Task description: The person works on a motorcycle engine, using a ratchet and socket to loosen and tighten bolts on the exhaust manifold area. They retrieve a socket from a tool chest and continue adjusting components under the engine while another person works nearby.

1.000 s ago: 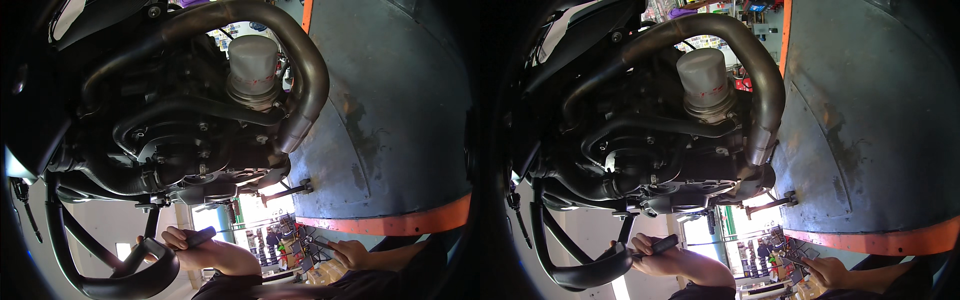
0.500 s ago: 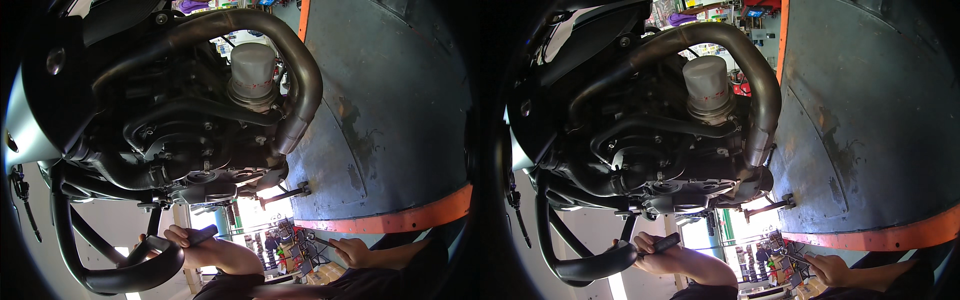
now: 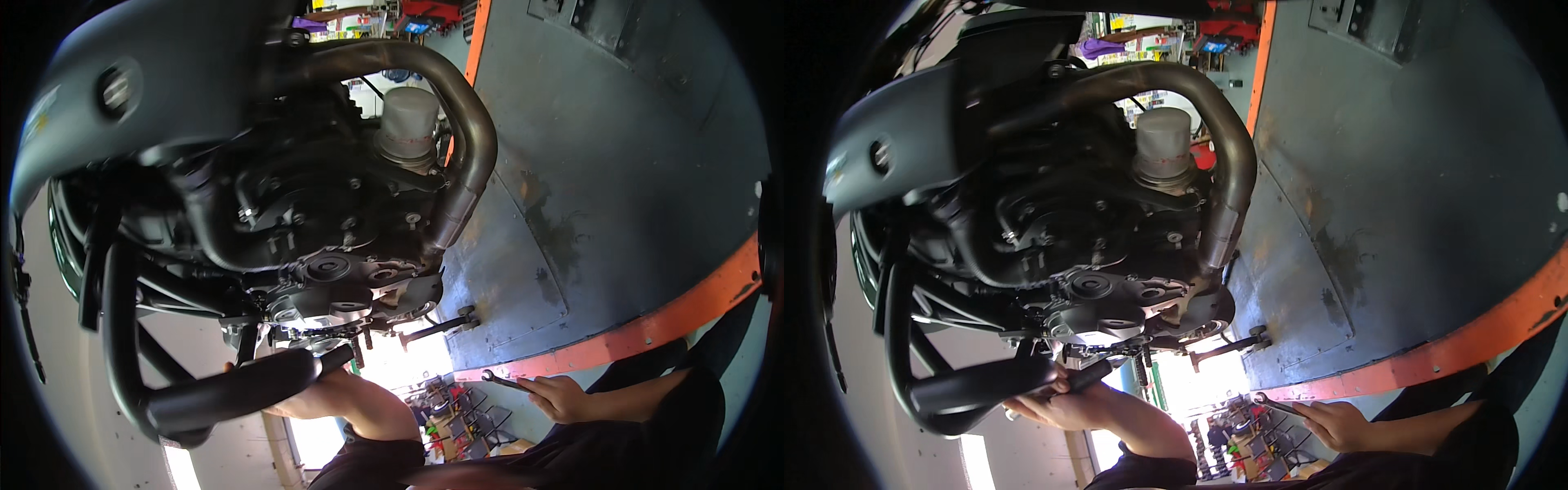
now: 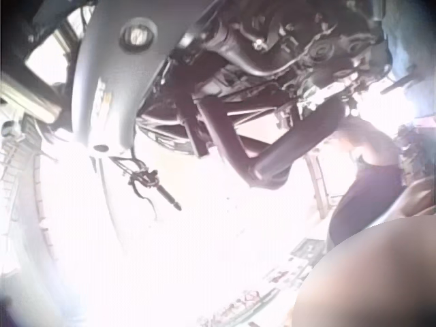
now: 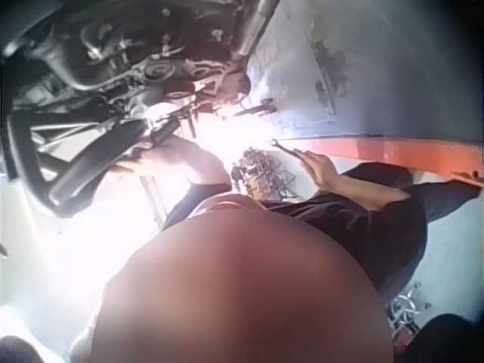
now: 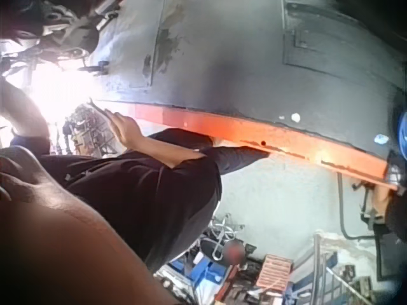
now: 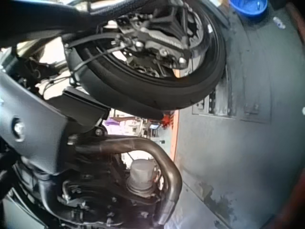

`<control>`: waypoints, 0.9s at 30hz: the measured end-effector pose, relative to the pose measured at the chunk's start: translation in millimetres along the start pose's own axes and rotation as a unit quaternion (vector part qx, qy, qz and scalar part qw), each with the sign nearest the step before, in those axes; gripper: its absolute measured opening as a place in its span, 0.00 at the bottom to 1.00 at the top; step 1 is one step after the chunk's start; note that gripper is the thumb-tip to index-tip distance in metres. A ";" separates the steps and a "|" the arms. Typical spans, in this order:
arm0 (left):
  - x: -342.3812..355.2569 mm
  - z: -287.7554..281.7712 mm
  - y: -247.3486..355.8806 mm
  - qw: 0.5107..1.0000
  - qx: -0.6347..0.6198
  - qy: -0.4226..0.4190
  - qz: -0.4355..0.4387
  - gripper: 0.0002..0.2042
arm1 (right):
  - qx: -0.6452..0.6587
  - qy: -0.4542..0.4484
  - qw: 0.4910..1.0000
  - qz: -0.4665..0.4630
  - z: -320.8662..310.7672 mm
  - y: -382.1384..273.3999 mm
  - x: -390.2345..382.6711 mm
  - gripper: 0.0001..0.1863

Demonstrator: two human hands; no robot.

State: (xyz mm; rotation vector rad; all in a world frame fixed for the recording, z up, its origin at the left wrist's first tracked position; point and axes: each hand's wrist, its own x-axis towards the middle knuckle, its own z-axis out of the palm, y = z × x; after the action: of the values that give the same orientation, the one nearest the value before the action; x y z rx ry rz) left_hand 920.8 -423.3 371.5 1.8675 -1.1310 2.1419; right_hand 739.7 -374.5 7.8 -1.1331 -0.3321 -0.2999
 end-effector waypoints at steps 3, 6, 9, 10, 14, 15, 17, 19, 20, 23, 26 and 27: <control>5.1 5.4 25.6 0.918 -0.284 0.049 -0.270 0.23 | -0.045 0.023 0.999 0.009 -4.2 -18.2 -0.3 0.22; 12.2 -1.2 30.4 0.841 -0.443 0.025 -0.309 0.23 | -0.083 0.065 0.994 0.007 -5.4 -46.9 -1.7 0.22; 16.8 1.3 32.0 0.812 -0.472 0.035 -0.340 0.22 | -0.096 0.097 0.990 0.029 -9.7 -80.1 -4.3 0.21; 17.1 1.2 30.5 0.818 -0.456 0.033 -0.348 0.21 | -0.101 0.107 0.988 0.036 -11.5 -91.4 -6.3 0.21; 16.5 -3.7 8.5 0.890 -0.356 0.001 -0.285 0.19 | -0.147 0.117 0.980 0.061 -21.0 -135.3 -10.5 0.21; 14.0 -3.6 7.3 0.893 -0.347 0.001 -0.286 0.19 | -0.159 0.103 0.979 0.080 -26.1 -144.8 -10.6 0.21; 19.2 -8.1 10.6 0.889 -0.378 -0.025 -0.257 0.18 | -0.180 0.095 0.975 0.089 -36.1 -169.7 -9.1 0.21; 14.0 -10.8 10.5 0.884 -0.386 -0.017 -0.262 0.17 | -0.200 0.089 0.970 0.109 -46.5 -188.9 -8.6 0.20; 13.3 -11.5 7.9 0.878 -0.404 -0.017 -0.258 0.17 | -0.205 0.095 0.967 0.114 -52.0 -196.6 -7.1 0.20; 22.7 -17.3 7.1 0.890 -0.376 -0.049 -0.252 0.16 | -0.187 0.107 0.962 0.170 -68.6 -222.7 -7.8 0.21; 22.0 -19.7 13.5 0.876 -0.386 -0.052 -0.283 0.16 | -0.127 0.107 0.954 0.249 -88.9 -250.0 -5.7 0.22; 22.2 -18.7 13.6 0.885 -0.374 -0.047 -0.274 0.16 | -0.137 0.122 0.955 0.233 -92.3 -245.0 -9.2 0.22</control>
State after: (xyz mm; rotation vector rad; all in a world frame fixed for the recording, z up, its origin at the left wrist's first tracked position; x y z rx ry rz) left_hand 892.9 -431.3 385.1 1.6364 -1.0529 1.0944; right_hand 643.8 -555.0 171.6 -1.3907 0.2061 -0.0639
